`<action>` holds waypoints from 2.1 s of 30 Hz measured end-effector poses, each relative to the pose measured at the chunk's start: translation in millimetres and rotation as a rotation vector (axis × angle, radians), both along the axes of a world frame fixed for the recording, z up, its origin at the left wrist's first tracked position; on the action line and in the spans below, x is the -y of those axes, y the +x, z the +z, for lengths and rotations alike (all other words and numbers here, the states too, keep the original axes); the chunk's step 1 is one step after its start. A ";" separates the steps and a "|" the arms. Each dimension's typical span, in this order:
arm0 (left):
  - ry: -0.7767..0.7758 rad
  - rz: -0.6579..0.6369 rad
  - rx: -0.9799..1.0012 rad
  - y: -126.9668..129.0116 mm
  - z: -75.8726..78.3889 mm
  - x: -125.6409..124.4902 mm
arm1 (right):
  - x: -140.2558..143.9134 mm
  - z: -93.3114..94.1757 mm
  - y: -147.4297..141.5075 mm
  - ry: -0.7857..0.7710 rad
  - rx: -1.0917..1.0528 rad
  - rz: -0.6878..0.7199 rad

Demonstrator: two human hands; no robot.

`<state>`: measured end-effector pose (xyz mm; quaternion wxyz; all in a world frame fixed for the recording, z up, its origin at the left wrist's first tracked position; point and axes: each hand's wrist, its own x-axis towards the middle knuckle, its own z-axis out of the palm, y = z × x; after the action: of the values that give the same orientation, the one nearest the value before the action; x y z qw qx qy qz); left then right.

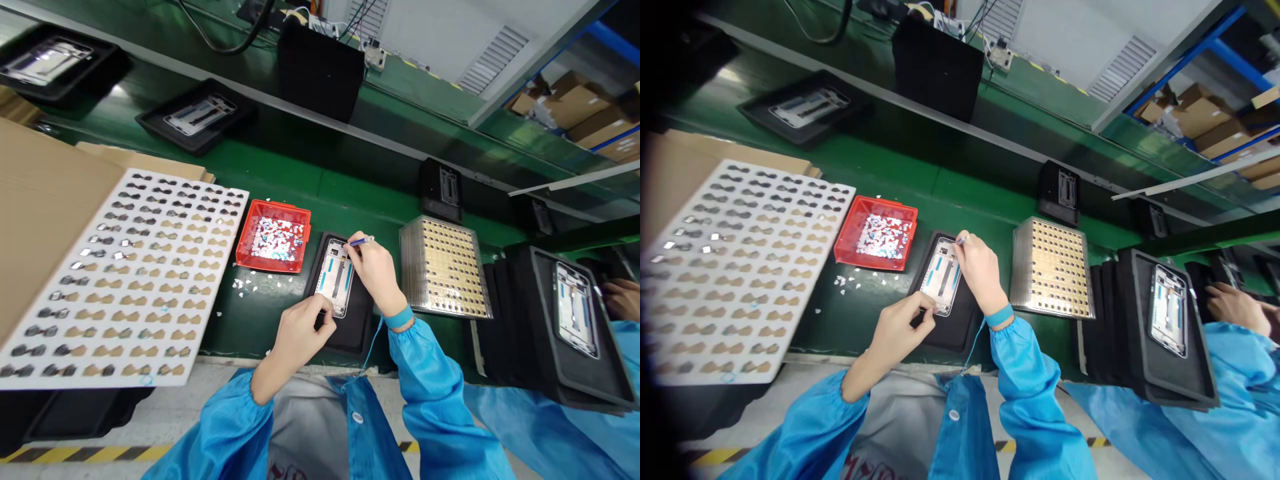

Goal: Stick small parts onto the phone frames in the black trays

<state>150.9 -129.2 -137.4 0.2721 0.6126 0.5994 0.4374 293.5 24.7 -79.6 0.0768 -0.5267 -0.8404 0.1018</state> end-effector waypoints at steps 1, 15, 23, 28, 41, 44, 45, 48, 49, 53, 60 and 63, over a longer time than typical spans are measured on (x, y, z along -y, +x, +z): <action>-0.003 0.005 0.000 0.1 0.3 0.1 | 4.0 2.2 -2.3 0.011 0.044 0.021; -0.055 0.094 0.376 -25.7 44.9 23.0 | 82.4 30.9 32.0 -0.244 -0.672 0.060; -0.073 0.105 0.226 -105.3 100.2 35.8 | 142.1 12.4 35.8 -0.707 -0.492 0.237; -0.082 0.026 -0.035 -135.0 87.0 -21.2 | 100.2 4.2 30.1 -0.601 -0.480 0.159; 0.108 -0.326 -0.467 -134.9 54.7 -107.0 | -32.5 -5.9 -7.8 -0.208 -0.633 -0.058; 0.012 -0.335 -0.500 -136.5 51.4 -108.7 | -38.7 -11.1 -11.8 -0.151 -0.699 -0.111; 0.005 -0.335 -0.503 -137.2 50.1 -108.7 | -35.2 -10.8 -9.8 -0.132 -0.721 -0.118; 0.109 -0.294 -0.469 -141.5 49.2 -109.0 | -12.6 2.4 12.1 -0.085 -0.798 -0.135; 0.156 -0.272 -0.445 -143.9 50.9 -110.1 | -4.6 11.1 25.7 -0.057 -0.830 -0.146; 0.174 -0.196 -0.367 -152.8 70.4 -122.0 | -0.8 51.2 97.7 0.184 -0.865 -0.242; 0.154 -0.210 -0.317 -124.4 99.1 -123.2 | -61.7 51.5 141.3 0.228 -0.547 -0.347; 0.192 -0.252 -0.274 -108.5 103.5 -102.6 | -62.6 45.8 133.0 0.241 -0.511 -0.335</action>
<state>42.4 -26.6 -34.0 0.1808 0.7597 0.5050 0.3677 426.5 87.3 -33.7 0.3628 -0.6020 -0.7018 0.1164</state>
